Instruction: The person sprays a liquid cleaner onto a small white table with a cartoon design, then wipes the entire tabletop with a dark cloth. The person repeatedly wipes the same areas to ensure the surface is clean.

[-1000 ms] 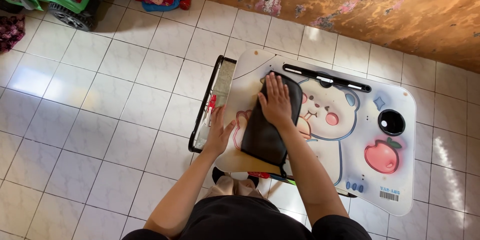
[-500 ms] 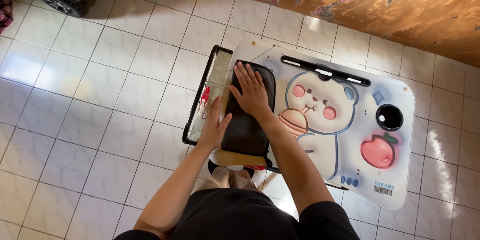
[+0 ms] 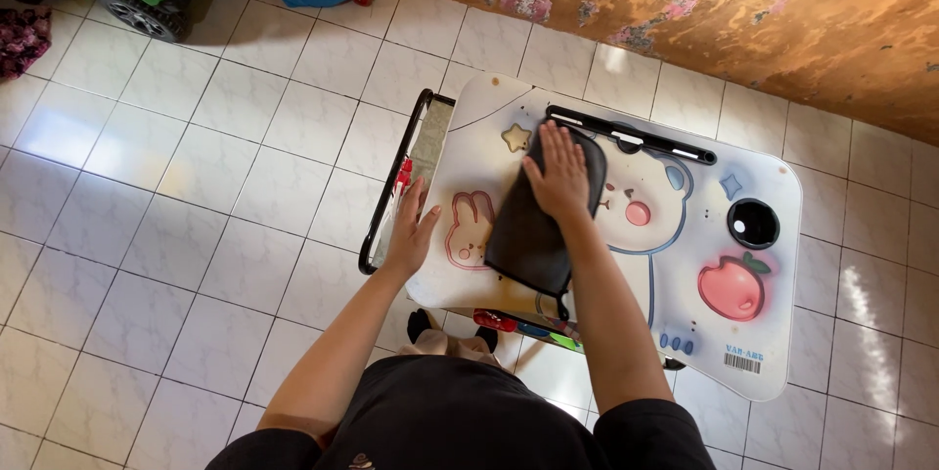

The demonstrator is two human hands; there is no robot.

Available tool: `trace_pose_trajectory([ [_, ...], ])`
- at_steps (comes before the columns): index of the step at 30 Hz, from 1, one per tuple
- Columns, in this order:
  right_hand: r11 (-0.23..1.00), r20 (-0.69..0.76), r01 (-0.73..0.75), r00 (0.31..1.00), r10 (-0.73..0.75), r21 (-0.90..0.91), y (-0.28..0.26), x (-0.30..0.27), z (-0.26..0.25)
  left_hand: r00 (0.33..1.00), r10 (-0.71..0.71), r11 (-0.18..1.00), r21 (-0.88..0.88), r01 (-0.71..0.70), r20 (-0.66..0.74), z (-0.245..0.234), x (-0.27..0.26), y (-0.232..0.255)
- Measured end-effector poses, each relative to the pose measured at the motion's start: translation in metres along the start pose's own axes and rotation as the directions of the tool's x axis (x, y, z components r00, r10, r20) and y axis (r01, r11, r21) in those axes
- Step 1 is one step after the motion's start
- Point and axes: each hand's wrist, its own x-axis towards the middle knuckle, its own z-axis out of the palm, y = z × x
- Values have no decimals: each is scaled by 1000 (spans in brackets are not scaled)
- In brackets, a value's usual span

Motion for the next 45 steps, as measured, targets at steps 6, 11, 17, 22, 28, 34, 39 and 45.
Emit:
trace_pose_trajectory([
  [6,977,95,-198,974,205,-81,42,-24,-22,997,-39,991,-125,47,71,-16,-10,12],
  [11,962,86,-267,959,271,-57,53,-40,-26,990,-115,984,-127,125,80,-16,-22,-5],
  [17,968,121,-235,962,245,-89,19,-62,-24,988,-117,983,-130,130,105,-8,-35,-1],
  [22,993,136,-106,984,113,-56,-29,-73,-14,996,-78,977,-195,87,51,-4,-33,-13],
  [28,997,124,69,990,-66,-19,-92,-61,8,997,-66,972,-224,71,31,-2,-32,-21],
  [34,973,102,231,968,-230,2,-139,-41,33,999,-41,974,-223,44,20,-5,-32,-16],
  [39,965,29,260,965,-261,26,-150,-22,38,995,-101,991,-85,101,9,-4,-34,-10],
  [45,978,34,199,979,-201,55,-144,-23,36,996,-92,989,-119,89,-13,-3,-37,-10],
])
